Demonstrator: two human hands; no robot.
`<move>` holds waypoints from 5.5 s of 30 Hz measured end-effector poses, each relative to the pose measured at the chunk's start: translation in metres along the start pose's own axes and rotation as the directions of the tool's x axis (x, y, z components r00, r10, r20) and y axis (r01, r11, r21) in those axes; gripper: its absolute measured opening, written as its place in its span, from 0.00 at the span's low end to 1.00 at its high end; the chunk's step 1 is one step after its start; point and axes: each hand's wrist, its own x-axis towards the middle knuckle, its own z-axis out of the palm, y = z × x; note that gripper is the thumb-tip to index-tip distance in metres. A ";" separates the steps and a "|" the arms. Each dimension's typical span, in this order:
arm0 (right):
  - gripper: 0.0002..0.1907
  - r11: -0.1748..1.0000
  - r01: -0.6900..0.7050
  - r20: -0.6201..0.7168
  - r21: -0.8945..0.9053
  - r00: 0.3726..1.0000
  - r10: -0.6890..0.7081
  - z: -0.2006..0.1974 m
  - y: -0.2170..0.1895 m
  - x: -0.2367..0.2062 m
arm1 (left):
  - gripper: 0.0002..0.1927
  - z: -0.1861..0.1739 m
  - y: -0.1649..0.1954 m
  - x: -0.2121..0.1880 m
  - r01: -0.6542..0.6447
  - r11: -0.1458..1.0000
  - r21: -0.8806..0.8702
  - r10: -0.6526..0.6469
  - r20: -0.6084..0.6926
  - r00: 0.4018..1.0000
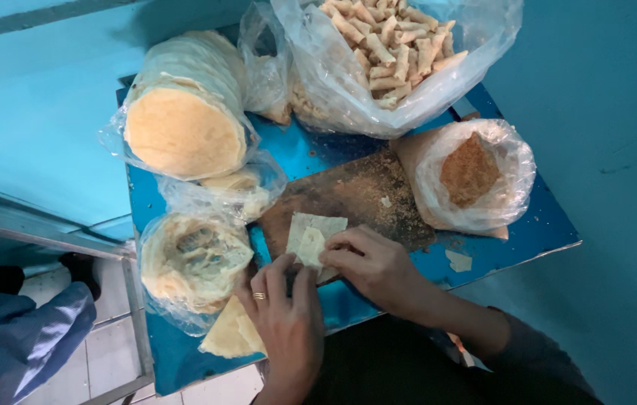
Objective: The person tears small pieces from a stack of thin pastry sheets on a cutting board, dips the pieces into a batter paste, and rolls them into tube shapes, placing the finished rolls into a plastic bag with other rolled snacks.
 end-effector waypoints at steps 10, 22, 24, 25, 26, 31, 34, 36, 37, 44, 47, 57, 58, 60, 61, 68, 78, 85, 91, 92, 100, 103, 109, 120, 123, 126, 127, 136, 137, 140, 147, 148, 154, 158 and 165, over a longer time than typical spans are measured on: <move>0.20 0.993 0.118 0.184 0.003 0.976 -0.116 -0.027 0.008 0.015 | 0.12 -0.004 -0.014 0.014 -0.198 0.974 0.110 0.184 0.130 0.974; 0.11 0.994 -0.066 0.076 0.092 0.995 0.059 -0.010 0.022 0.041 | 0.08 -0.003 -0.021 0.036 -0.081 0.986 -0.145 0.088 0.046 0.995; 0.10 0.991 -0.029 -0.016 0.127 0.999 0.031 -0.010 0.019 0.038 | 0.08 -0.001 -0.022 0.038 -0.054 0.983 -0.174 0.058 0.019 0.998; 0.08 0.996 -0.010 0.010 0.094 1.000 0.009 -0.010 0.019 0.036 | 0.08 -0.001 -0.022 0.038 -0.038 0.982 -0.187 0.041 0.008 0.999; 0.06 0.998 0.010 0.035 0.063 0.999 -0.012 -0.011 0.019 0.035 | 0.07 -0.002 -0.023 0.039 -0.060 0.981 -0.184 0.064 0.020 0.998; 0.09 0.996 0.090 0.070 -0.003 0.994 -0.089 -0.015 0.021 0.027 | 0.06 -0.012 -0.029 0.034 -0.210 0.969 -0.130 0.217 0.047 0.975; 0.08 0.997 0.072 0.075 -0.025 0.995 -0.070 -0.013 0.023 0.029 | 0.07 -0.012 -0.031 0.034 -0.231 0.967 -0.109 0.239 0.072 0.968; 0.06 1.000 0.022 0.076 0.003 0.997 -0.022 -0.011 0.024 0.033 | 0.06 -0.008 -0.034 0.039 -0.218 0.966 -0.138 0.230 0.079 0.970; 0.06 1.000 0.014 0.085 -0.018 0.996 -0.013 -0.010 0.024 0.036 | 0.06 -0.005 -0.035 0.042 -0.213 0.965 -0.153 0.227 0.080 0.971; 0.07 0.999 -0.020 0.038 -0.026 0.999 0.021 -0.005 0.022 0.043 | 0.06 0.001 -0.037 0.050 -0.078 0.982 -0.172 0.103 0.136 0.985; 0.07 0.999 0.020 0.052 0.030 0.998 -0.022 -0.006 0.019 0.038 | 0.06 0.001 -0.037 0.049 -0.055 0.983 -0.174 0.077 0.124 0.989; 0.08 0.990 -0.139 0.076 -0.014 0.987 0.139 0.000 0.027 0.038 | 0.06 0.004 -0.036 0.041 -0.116 0.979 -0.166 0.113 -0.026 0.993; 0.08 0.990 -0.142 0.067 -0.019 0.987 0.143 0.000 0.028 0.038 | 0.06 0.002 -0.036 0.040 -0.146 0.976 -0.164 0.144 -0.025 0.989; 0.09 0.989 -0.148 0.055 -0.030 0.987 0.149 0.002 0.029 0.038 | 0.09 -0.004 -0.037 0.038 -0.151 0.975 -0.165 0.157 0.022 0.987; 0.10 0.987 -0.155 0.057 -0.031 0.986 0.157 0.002 0.030 0.038 | 0.11 -0.007 -0.036 0.038 -0.152 0.975 -0.165 0.161 0.044 0.986; 0.10 0.984 -0.175 0.085 -0.039 0.980 0.177 0.002 0.031 0.038 | 0.17 -0.011 -0.029 0.036 -0.152 0.980 -0.132 0.160 0.055 0.986; 0.12 0.986 -0.148 0.083 -0.075 0.985 0.154 0.002 0.031 0.037 | 0.08 0.003 -0.024 0.020 -0.334 0.934 0.128 0.335 0.019 0.942; 0.12 0.985 -0.165 0.085 -0.049 0.982 0.169 0.001 0.029 0.036 | 0.09 -0.016 -0.027 0.028 -0.301 0.947 -0.117 0.310 0.073 0.948; 0.10 0.985 -0.162 0.066 -0.067 0.984 0.166 0.001 0.024 0.038 | 0.08 -0.014 -0.027 0.039 -0.318 0.948 -0.023 0.318 -0.007 0.948; 0.10 0.982 -0.175 0.069 -0.069 0.981 0.180 0.001 0.023 0.038 | 0.08 -0.011 -0.028 0.041 -0.312 0.950 -0.021 0.312 0.009 0.950; 0.11 0.987 0.021 -0.087 -0.162 0.996 -0.035 -0.005 0.013 0.030 | 0.05 0.004 -0.039 0.049 -0.242 0.969 -0.049 0.246 0.133 0.960; 0.09 0.982 0.009 -0.070 -0.187 0.997 -0.023 -0.005 0.013 0.030 | 0.06 0.005 -0.040 0.052 -0.218 0.973 -0.082 0.227 0.132 0.965; 0.08 0.983 -0.143 -0.018 -0.118 0.990 0.141 -0.001 0.018 0.037 | 0.08 0.003 -0.036 0.048 -0.219 0.960 -0.173 0.230 0.047 0.972; 0.07 0.965 -0.036 -0.053 -0.258 0.998 0.023 0.006 0.014 0.040 | 0.17 0.008 -0.039 0.049 -0.167 0.982 -0.084 0.171 0.038 0.985; 0.07 0.950 0.027 -0.048 -0.311 0.998 -0.044 0.011 0.016 0.046 | 0.18 -0.006 -0.033 0.041 -0.147 0.986 -0.079 0.141 -0.066 0.988; 0.08 0.908 0.056 -0.039 -0.415 0.996 -0.080 0.016 0.017 0.058 | 0.18 -0.018 -0.030 0.037 -0.139 0.990 -0.032 0.135 -0.106 0.985; 0.09 0.905 0.036 -0.025 -0.423 0.998 -0.052 0.015 0.019 0.063 | 0.18 -0.020 -0.030 0.037 -0.142 0.990 -0.005 0.141 -0.109 0.984; 0.17 0.962 0.126 0.055 -0.240 0.992 -0.116 -0.004 0.028 0.063 | 0.14 -0.025 -0.031 0.023 -0.117 0.988 0.100 0.116 0.009 0.993; 0.15 0.962 0.126 0.056 -0.244 0.992 -0.116 -0.003 0.028 0.063 | 0.14 -0.023 -0.030 0.021 -0.108 0.987 0.119 0.106 0.019 0.994; 0.12 0.998 0.042 0.005 -0.043 0.999 -0.042 -0.004 0.030 0.067 | 0.15 -0.016 -0.028 0.020 -0.093 0.983 0.157 0.091 0.022 0.996; 0.10 0.705 -0.522 0.423 0.480 0.842 0.335 -0.059 0.008 0.060 | 0.18 -0.017 -0.030 0.022 -0.029 0.993 0.114 0.028 0.007 1.000; 0.10 0.802 -0.362 0.275 0.475 0.927 0.256 -0.073 0.002 0.058 | 0.17 -0.017 -0.030 0.022 -0.015 0.994 0.111 0.015 0.007 1.000; 0.15 0.969 0.024 -0.395 -0.247 0.910 -0.123 -0.144 0.027 0.115 | 0.18 -0.008 -0.028 0.027 -0.031 0.978 0.206 0.029 0.015 0.999; 0.24 0.902 -0.148 -0.302 -0.406 0.953 0.020 -0.159 0.061 0.151 | 0.21 -0.004 -0.029 0.027 -0.025 0.975 0.223 0.015 0.046 0.999; 0.21 0.948 -0.034 -0.414 -0.318 0.904 -0.106 -0.187 0.044 0.104 | 0.17 -0.002 -0.035 0.029 -0.030 0.962 0.273 0.018 0.048 0.999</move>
